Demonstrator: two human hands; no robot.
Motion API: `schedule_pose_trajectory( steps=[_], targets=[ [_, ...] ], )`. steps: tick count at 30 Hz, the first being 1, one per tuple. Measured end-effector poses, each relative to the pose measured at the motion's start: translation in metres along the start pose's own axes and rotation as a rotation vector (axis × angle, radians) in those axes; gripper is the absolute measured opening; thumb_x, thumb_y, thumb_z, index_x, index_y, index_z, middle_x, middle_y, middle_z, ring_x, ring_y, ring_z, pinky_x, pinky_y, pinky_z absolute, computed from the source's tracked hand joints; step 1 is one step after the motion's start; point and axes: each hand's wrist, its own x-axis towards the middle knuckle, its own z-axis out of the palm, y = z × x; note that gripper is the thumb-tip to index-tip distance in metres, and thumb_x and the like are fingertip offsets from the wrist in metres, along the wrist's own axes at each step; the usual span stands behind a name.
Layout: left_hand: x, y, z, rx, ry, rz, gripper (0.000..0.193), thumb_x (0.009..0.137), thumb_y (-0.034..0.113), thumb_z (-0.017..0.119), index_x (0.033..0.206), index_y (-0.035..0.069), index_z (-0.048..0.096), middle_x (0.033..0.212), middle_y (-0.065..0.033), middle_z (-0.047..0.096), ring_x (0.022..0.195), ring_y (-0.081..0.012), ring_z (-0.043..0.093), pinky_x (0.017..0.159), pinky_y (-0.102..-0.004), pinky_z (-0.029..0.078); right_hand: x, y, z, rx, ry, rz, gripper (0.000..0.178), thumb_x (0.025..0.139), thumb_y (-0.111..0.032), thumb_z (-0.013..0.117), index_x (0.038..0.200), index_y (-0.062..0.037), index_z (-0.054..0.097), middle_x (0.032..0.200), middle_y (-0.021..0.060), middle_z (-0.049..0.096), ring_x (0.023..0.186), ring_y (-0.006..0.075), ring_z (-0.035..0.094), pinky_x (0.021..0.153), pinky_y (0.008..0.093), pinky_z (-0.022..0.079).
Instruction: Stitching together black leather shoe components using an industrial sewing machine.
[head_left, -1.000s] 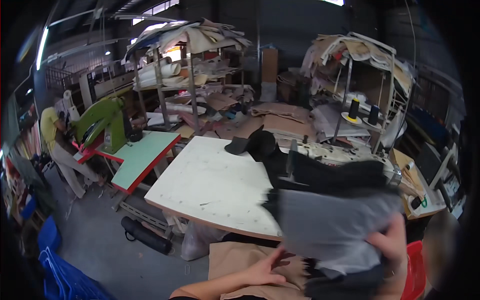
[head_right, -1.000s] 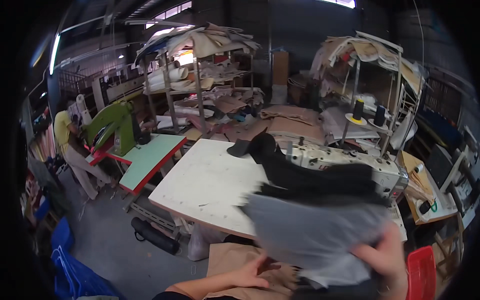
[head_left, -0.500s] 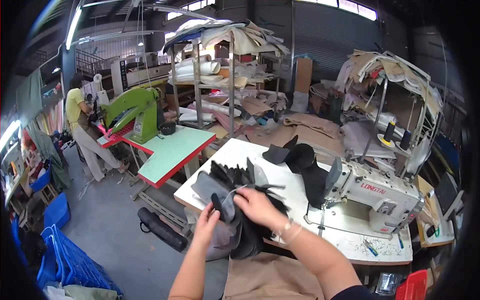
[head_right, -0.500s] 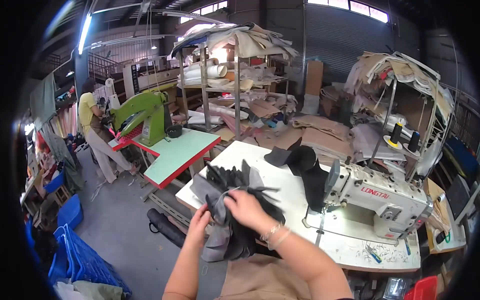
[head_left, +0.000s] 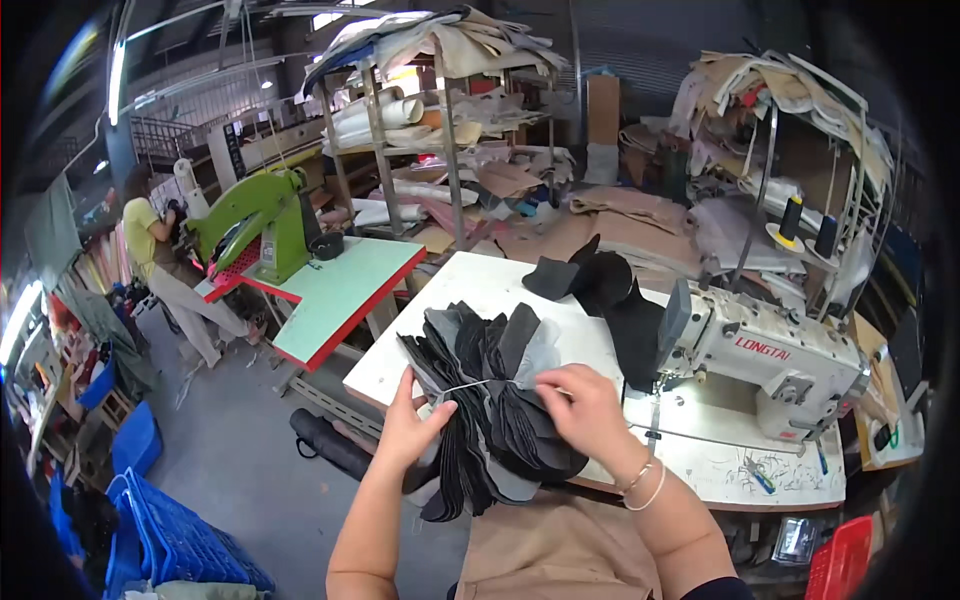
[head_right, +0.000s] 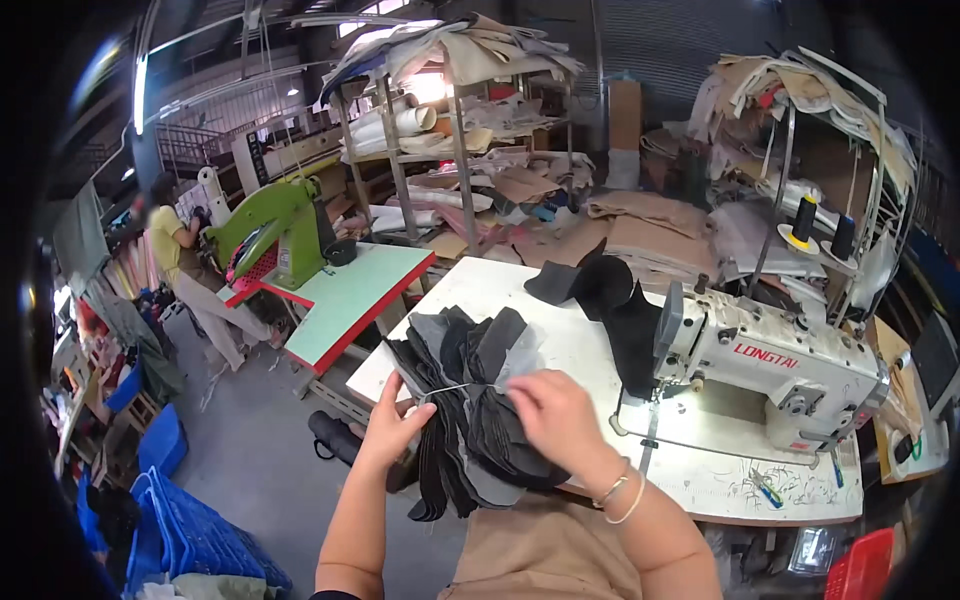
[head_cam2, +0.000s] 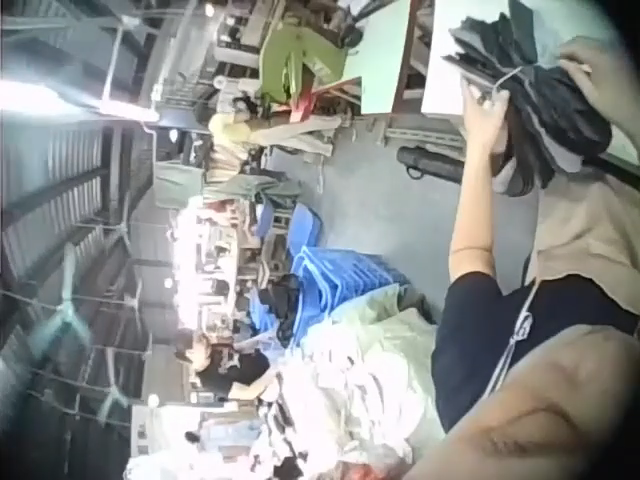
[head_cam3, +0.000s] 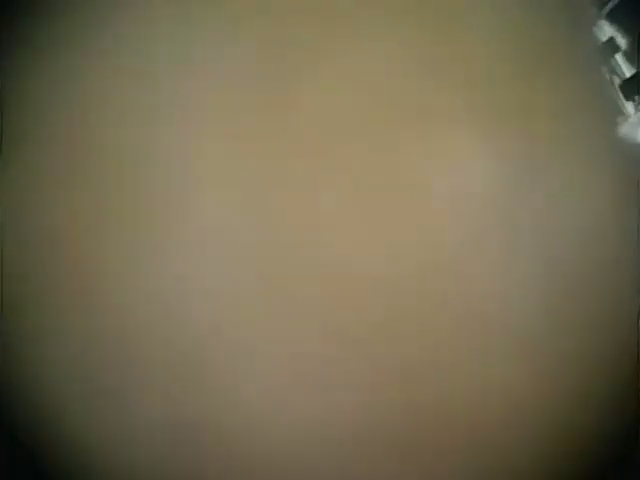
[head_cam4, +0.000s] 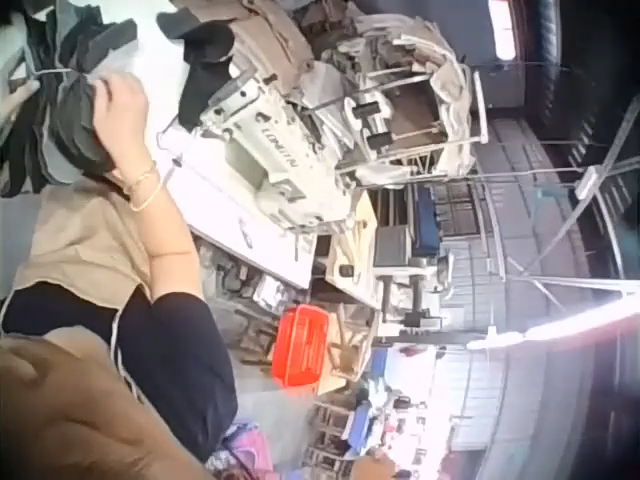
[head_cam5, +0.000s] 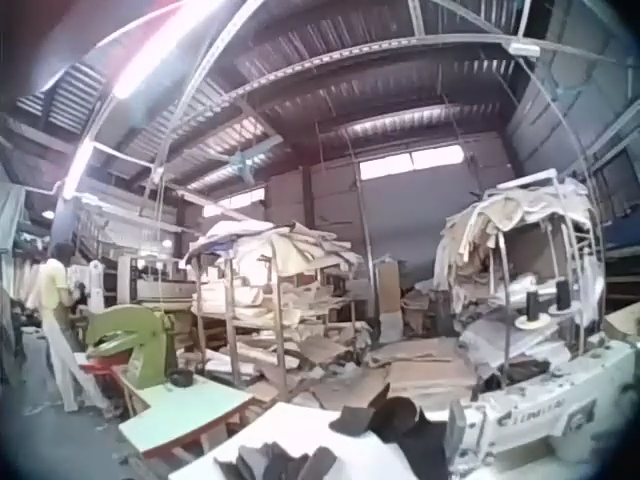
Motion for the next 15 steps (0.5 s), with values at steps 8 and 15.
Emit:
schedule_pose_trajectory(
  steps=[8, 15],
  targets=[
    [-0.021, -0.004, 0.023, 0.556, 0.084, 0.192, 0.113, 0.066, 0.024, 0.080, 0.143, -0.006, 0.003, 0.148, -0.0308, 0.007, 0.140, -0.0376, 0.011, 0.112, -0.0394, 0.018, -0.179, 0.116, -0.151, -0.971, 0.265, 0.405, 0.026, 0.076, -0.003, 0.063, 0.101, -0.0025, 0.061, 0.100, 0.0183, 0.059, 0.098, 0.0359, 0.055, 0.088, 0.0440, 0.043],
    [-0.022, -0.006, 0.052, 0.463, 0.130, 0.311, 0.097, 0.072, 0.007, 0.070, 0.144, -0.001, 0.006, 0.149, -0.0285, 0.007, 0.139, -0.0391, 0.012, 0.112, -0.0401, 0.016, -0.270, 0.137, -0.211, -0.720, 0.168, 0.722, 0.030, 0.079, -0.004, 0.059, 0.108, 0.0040, 0.058, 0.117, 0.0247, 0.055, 0.108, 0.0407, 0.051, 0.095, 0.0448, 0.040]
  ],
)
